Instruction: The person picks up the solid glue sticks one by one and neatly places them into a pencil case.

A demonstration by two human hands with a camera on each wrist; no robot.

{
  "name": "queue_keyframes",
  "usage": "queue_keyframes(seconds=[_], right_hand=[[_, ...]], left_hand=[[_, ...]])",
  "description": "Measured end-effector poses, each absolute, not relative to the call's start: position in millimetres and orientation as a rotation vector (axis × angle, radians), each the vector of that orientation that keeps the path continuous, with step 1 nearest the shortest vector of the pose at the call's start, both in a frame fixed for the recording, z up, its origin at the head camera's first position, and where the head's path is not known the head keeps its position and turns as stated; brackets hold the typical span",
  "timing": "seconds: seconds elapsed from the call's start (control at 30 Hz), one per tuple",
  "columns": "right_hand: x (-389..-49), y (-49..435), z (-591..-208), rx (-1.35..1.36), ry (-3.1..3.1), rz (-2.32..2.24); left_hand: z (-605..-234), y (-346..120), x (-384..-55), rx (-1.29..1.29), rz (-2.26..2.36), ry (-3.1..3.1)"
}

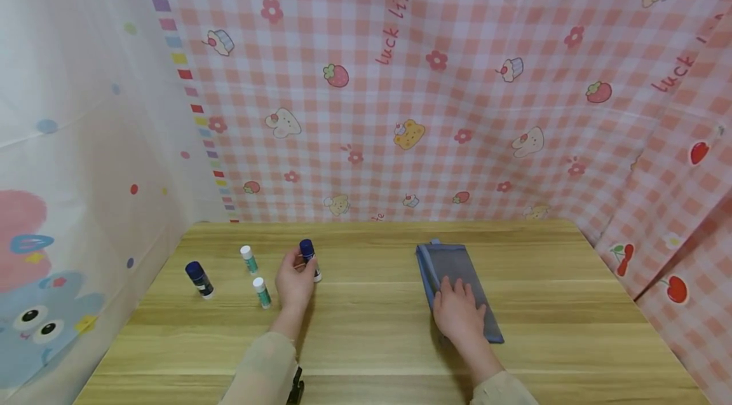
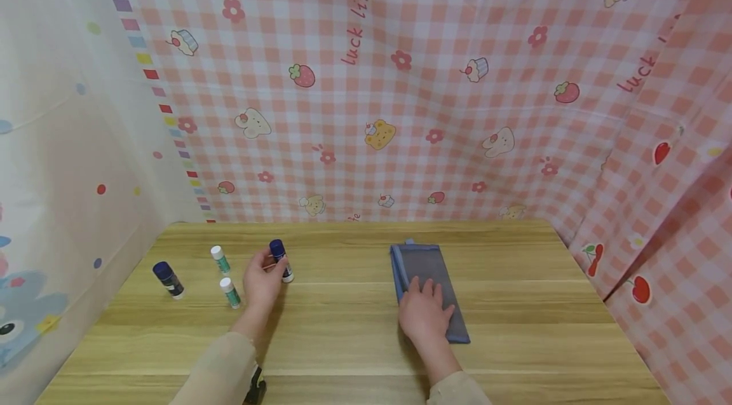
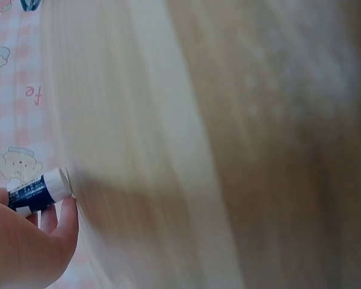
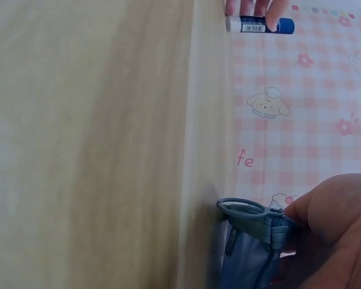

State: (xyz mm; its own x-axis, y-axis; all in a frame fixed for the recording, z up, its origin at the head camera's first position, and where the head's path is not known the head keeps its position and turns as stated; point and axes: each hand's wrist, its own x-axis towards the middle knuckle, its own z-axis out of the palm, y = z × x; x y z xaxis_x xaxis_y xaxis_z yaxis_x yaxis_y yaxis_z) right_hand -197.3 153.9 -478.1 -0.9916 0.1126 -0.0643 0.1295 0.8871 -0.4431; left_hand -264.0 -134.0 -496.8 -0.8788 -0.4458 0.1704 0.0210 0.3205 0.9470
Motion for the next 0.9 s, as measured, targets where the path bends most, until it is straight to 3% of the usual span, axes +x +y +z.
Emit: queue_keyframes(seconds=[0.4,0.9], right_hand=[[-202,151,-478,0.212,2.992,-0.743],[-200,150,-480,0.229,2.995,-0.841]], left_hand=[[-498,-109,-260,0.286,-1.697,-2.159],[-494,-58,-239,0.245,-2.165,-2.156]])
